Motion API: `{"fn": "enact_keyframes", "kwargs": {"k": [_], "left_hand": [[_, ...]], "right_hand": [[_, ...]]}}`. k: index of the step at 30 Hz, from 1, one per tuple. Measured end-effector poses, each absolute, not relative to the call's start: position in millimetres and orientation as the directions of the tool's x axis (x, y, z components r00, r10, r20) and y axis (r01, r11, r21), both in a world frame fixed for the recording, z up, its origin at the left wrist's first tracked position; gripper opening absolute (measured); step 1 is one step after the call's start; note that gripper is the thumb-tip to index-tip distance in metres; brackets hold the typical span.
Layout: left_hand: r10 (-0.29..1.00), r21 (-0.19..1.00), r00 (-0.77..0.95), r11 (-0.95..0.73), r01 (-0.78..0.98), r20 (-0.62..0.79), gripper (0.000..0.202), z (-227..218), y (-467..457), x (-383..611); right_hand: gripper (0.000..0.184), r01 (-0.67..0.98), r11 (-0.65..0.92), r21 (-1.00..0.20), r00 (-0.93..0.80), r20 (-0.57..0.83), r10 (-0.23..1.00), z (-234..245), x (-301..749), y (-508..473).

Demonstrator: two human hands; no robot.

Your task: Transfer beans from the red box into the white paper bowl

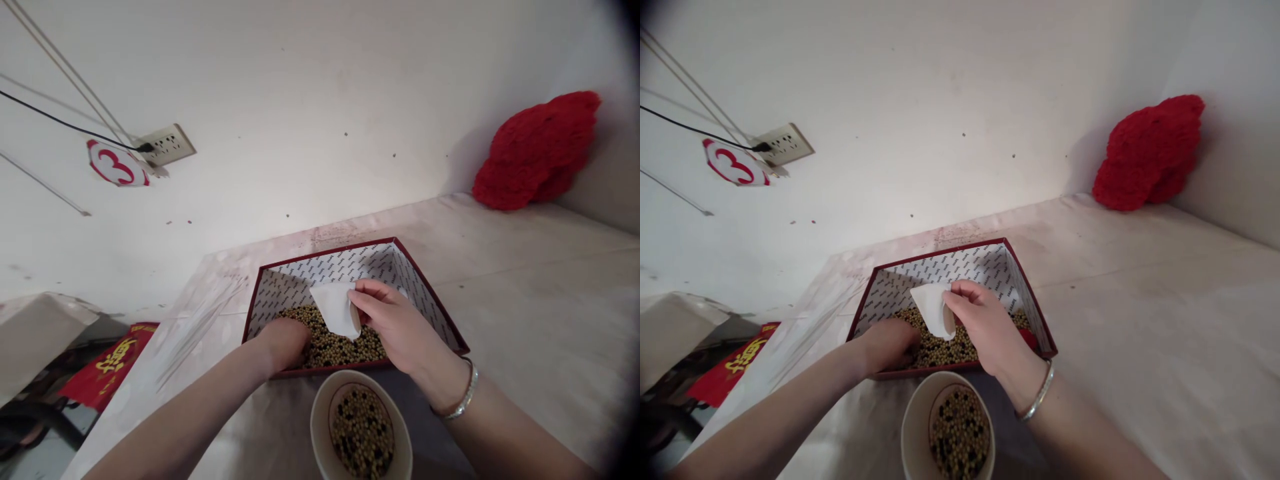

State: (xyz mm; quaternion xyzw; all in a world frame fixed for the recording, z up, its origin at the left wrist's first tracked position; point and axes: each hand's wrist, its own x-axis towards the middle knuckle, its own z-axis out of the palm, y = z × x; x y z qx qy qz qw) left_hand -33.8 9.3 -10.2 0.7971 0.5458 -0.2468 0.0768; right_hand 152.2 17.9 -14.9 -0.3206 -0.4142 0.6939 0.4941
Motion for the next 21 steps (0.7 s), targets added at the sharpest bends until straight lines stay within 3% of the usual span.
{"fn": "enact_keyframes", "kwargs": {"k": [6, 10, 12, 14, 16, 21], "left_hand": [[0.892, -0.137, 0.282, -0.347, 0.928, -0.353, 0.009, -7, 9, -35], [0.967, -0.107, 0.236, -0.246, 0.963, -0.095, 0.018, 12, -4, -30], [0.97, -0.005, 0.213, -0.213, 0.977, 0.115, 0.019, 21, -16, -23], [0.883, 0.201, 0.19, -0.298, 0.933, 0.428, 0.012, 24, -28, -13], [0.76, 0.266, 0.162, -0.407, 0.874, 0.63, 0.008, 22, -36, -2], [0.659, 0.176, 0.174, -0.429, 0.886, 0.732, 0.015, 9, -33, 14]], "right_hand": [[0.014, -0.421, -0.171, -0.891, -0.286, -0.049, 0.957, -15, 152, 17], [0.014, -0.399, -0.191, -0.897, -0.286, -0.076, 0.955, -11, 152, 17], [0.014, -0.38, -0.189, -0.905, -0.306, -0.07, 0.949, -10, 153, 17], [0.014, -0.356, -0.17, -0.919, -0.327, -0.048, 0.944, -9, 154, 16], [0.014, -0.318, -0.147, -0.936, -0.346, -0.03, 0.938, -9, 155, 15], [0.015, -0.206, -0.09, -0.974, -0.443, 0.01, 0.897, -8, 156, 13]]}}
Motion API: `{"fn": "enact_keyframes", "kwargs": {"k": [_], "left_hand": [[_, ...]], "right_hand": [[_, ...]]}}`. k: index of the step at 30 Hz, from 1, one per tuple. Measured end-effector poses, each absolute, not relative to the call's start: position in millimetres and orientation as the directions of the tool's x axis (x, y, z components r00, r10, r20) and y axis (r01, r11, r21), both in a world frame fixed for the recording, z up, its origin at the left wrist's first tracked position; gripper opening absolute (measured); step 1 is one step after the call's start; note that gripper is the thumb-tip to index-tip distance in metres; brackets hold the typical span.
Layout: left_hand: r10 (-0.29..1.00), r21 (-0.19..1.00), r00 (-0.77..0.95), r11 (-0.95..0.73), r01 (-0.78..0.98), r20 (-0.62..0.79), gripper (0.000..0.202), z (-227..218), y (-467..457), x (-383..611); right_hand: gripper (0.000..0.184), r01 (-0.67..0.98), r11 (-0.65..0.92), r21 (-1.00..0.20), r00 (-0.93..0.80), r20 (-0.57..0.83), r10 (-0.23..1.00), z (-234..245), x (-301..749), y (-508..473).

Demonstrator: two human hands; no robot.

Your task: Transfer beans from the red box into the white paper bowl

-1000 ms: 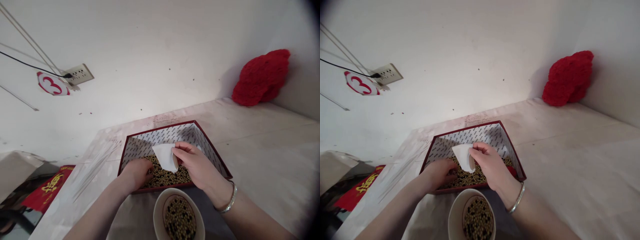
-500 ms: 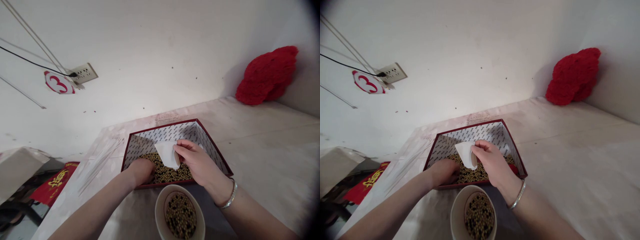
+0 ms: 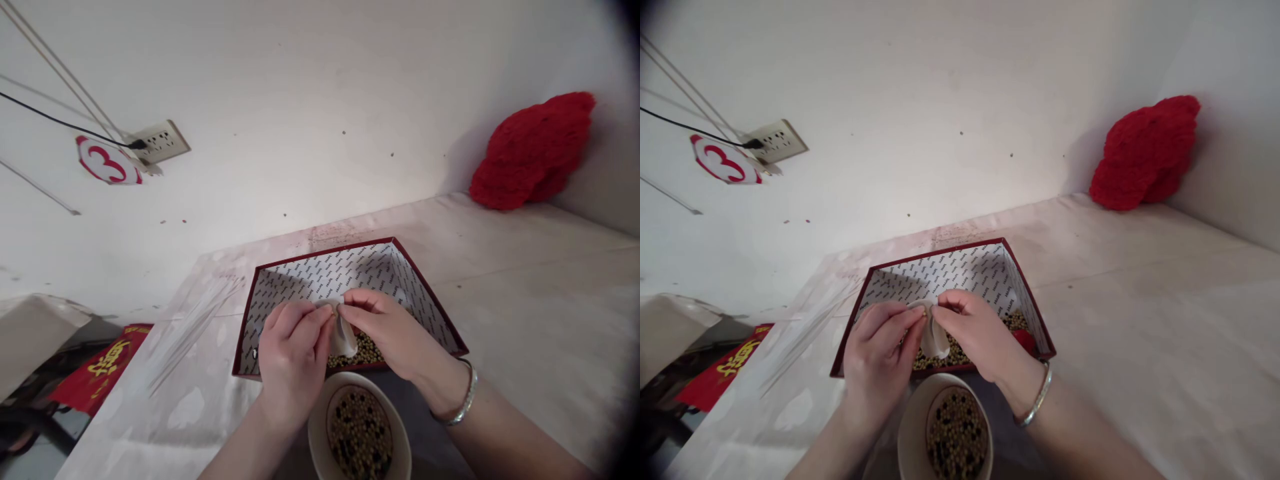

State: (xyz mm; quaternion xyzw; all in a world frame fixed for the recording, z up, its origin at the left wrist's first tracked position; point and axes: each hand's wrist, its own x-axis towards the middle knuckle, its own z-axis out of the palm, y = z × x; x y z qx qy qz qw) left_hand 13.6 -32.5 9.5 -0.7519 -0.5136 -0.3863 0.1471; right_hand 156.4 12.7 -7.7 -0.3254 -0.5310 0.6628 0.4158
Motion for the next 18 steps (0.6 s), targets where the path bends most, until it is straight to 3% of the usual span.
{"fn": "enact_keyframes", "kwargs": {"k": [6, 13, 18], "left_hand": [[0.663, 0.172, 0.145, -0.389, 0.905, 0.734, 0.014, 8, -27, 11], [0.681, 0.113, 0.189, -0.374, 0.921, 0.707, 0.014, 4, -33, 12], [0.762, 0.217, 0.092, -0.295, 0.93, 0.641, 0.011, 5, -30, 3]], "right_hand": [[0.02, -0.087, 0.057, -0.995, -0.425, 0.088, 0.901, -6, 157, 13], [0.018, -0.015, 0.108, -0.994, -0.42, 0.105, 0.901, -5, 155, 12], [0.022, 0.033, 0.168, -0.985, -0.428, 0.138, 0.893, -2, 156, 12]]}}
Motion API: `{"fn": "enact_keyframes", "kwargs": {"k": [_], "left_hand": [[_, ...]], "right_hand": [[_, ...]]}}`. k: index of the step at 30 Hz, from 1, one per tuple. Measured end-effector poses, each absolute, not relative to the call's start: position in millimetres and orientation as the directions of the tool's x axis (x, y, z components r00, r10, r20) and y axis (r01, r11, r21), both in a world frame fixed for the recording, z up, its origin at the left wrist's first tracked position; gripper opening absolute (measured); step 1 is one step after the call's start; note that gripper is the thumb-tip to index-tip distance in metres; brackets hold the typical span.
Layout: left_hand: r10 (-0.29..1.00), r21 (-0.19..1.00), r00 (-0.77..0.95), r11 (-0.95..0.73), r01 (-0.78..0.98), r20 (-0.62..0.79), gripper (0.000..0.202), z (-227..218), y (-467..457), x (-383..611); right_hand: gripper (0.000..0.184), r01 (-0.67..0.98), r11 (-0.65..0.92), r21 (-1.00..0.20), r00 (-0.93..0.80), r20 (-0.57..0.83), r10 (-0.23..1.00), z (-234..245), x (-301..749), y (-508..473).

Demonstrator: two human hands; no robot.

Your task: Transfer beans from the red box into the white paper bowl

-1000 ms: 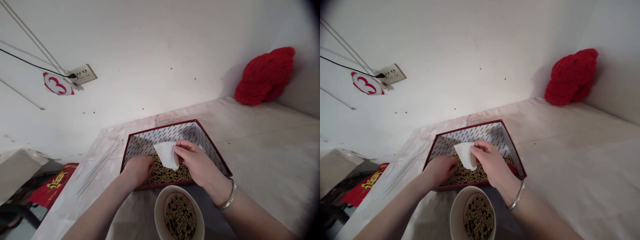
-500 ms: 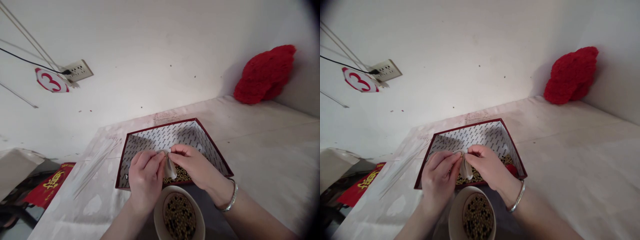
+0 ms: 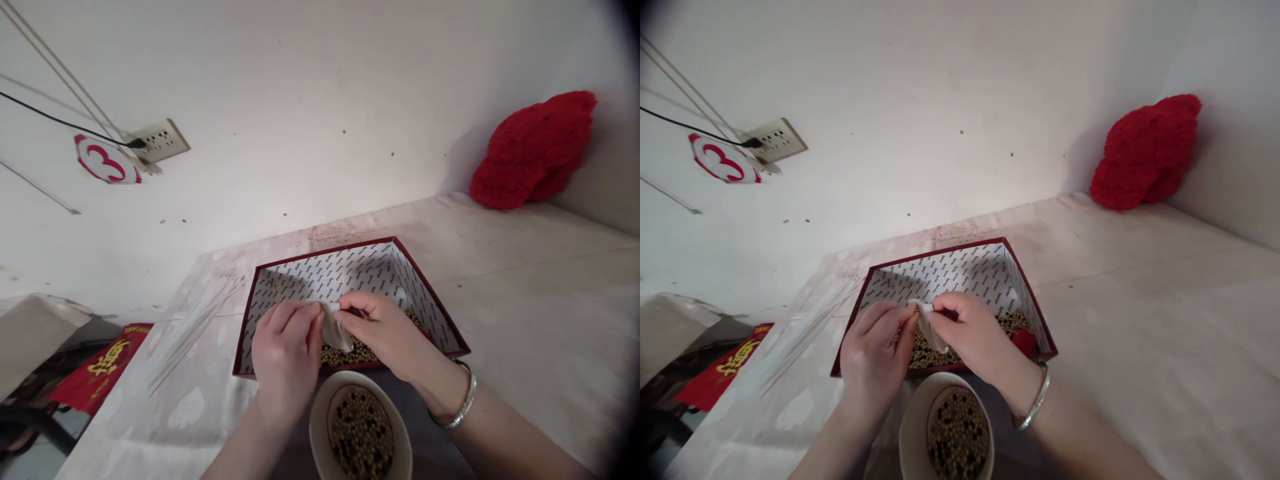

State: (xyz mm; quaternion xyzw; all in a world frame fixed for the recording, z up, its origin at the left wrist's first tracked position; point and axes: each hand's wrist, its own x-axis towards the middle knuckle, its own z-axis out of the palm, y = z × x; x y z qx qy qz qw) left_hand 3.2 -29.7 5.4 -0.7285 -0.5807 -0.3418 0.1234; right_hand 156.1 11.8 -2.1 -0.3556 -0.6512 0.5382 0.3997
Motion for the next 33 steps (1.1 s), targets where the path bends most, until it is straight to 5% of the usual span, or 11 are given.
{"fn": "enact_keyframes", "kwargs": {"k": [5, 12, 17, 21, 24, 33], "left_hand": [[0.829, 0.335, 0.094, -0.323, 0.885, 0.552, 0.007, 19, -43, 0], [0.769, 0.286, 0.575, -0.638, 0.715, 0.279, 0.005, 18, -77, 13], [0.865, 0.33, 0.433, -0.499, 0.801, 0.254, 0.008, 28, -64, -4], [0.973, 0.114, 0.223, -0.228, 0.967, 0.058, 0.021, 31, -23, -26], [0.953, -0.054, 0.238, -0.252, 0.966, -0.19, 0.016, 19, 4, -34], [0.814, -0.132, 0.302, -0.415, 0.9, -0.496, 0.018, -1, 9, -26]], "right_hand": [[0.02, -0.071, 0.029, -0.997, -0.364, 0.053, 0.93, -4, 156, 12], [0.013, -0.23, -0.064, -0.971, -0.288, 0.005, 0.958, -6, 153, 14], [0.014, -0.23, -0.055, -0.972, -0.314, 0.021, 0.949, -7, 154, 14], [0.016, -0.268, -0.088, -0.959, -0.279, -0.01, 0.96, -8, 154, 15], [0.017, -0.32, -0.097, -0.942, -0.235, -0.021, 0.972, -8, 152, 17], [0.016, -0.349, -0.1, -0.932, -0.227, -0.02, 0.974, -11, 153, 18]]}}
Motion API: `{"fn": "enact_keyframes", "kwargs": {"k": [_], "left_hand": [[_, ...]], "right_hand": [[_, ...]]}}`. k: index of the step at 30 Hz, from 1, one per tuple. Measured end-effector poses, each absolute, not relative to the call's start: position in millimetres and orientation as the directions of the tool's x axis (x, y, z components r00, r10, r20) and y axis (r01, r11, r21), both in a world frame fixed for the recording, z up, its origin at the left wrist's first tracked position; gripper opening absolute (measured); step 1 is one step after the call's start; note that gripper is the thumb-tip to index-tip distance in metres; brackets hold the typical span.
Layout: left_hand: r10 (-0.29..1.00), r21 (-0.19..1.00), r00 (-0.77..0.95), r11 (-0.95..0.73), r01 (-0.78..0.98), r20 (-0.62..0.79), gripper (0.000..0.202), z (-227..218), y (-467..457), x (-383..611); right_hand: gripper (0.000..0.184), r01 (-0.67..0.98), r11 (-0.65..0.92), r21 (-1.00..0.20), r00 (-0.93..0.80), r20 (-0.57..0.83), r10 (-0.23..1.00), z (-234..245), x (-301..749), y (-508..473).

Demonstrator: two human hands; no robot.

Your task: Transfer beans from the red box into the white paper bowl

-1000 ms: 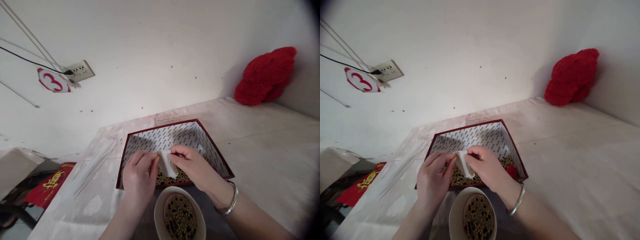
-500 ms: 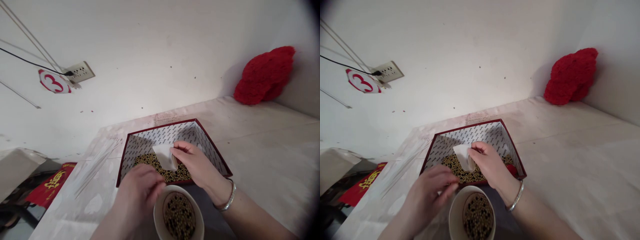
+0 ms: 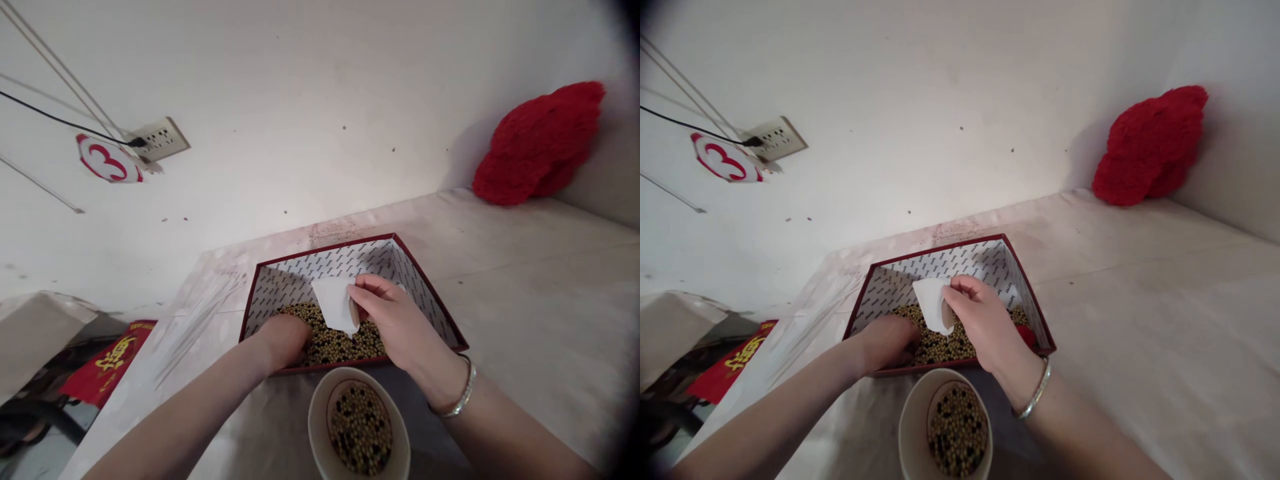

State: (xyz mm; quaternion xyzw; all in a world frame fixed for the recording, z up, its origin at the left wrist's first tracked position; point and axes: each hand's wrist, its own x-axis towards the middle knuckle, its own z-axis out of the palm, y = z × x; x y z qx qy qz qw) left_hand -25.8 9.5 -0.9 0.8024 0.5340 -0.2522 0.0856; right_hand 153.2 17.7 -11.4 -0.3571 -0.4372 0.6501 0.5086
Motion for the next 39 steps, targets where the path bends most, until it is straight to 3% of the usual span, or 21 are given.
{"fn": "enact_keyframes", "kwargs": {"k": [7, 13, 17, 20, 22, 25, 30, 35, 39], "left_hand": [[0.802, -0.148, 0.286, -0.417, 0.897, -0.524, 0.018, 0, 11, -23], [0.882, -0.129, 0.301, -0.367, 0.921, -0.363, 0.012, 1, 12, -28], [0.948, -0.097, 0.274, -0.291, 0.952, -0.16, 0.016, 13, 1, -28], [0.962, 0.079, 0.222, -0.236, 0.968, 0.159, 0.014, 23, -18, -20], [0.888, 0.225, 0.197, -0.311, 0.923, 0.416, 0.01, 26, -30, -11], [0.762, 0.2, 0.208, -0.405, 0.892, 0.613, 0.009, 25, -38, 2], [0.7, 0.045, 0.266, -0.392, 0.919, 0.663, 0.008, 18, -32, 11], [0.71, 0.076, 0.243, -0.386, 0.919, 0.661, 0.007, 17, -26, 9], [0.742, 0.123, 0.215, -0.372, 0.92, 0.635, 0.008, 19, -25, 5]], "right_hand": [[0.014, -0.367, -0.113, -0.923, -0.234, -0.026, 0.972, -13, 152, 18], [0.016, -0.372, -0.125, -0.92, -0.253, -0.029, 0.967, -10, 152, 17], [0.013, -0.357, -0.153, -0.922, -0.253, -0.062, 0.965, -7, 153, 17], [0.012, -0.322, -0.123, -0.939, -0.297, -0.023, 0.955, -7, 154, 16], [0.014, -0.289, -0.095, -0.953, -0.34, 0.009, 0.94, -7, 154, 15], [0.016, -0.219, -0.07, -0.973, -0.391, 0.022, 0.92, -6, 155, 13], [0.017, -0.117, -0.006, -0.993, -0.453, 0.047, 0.89, -6, 156, 13], [0.019, -0.023, 0.143, -0.989, -0.435, 0.139, 0.89, -6, 157, 14], [0.017, 0.006, 0.175, -0.984, -0.44, 0.155, 0.884, -5, 158, 13]]}}
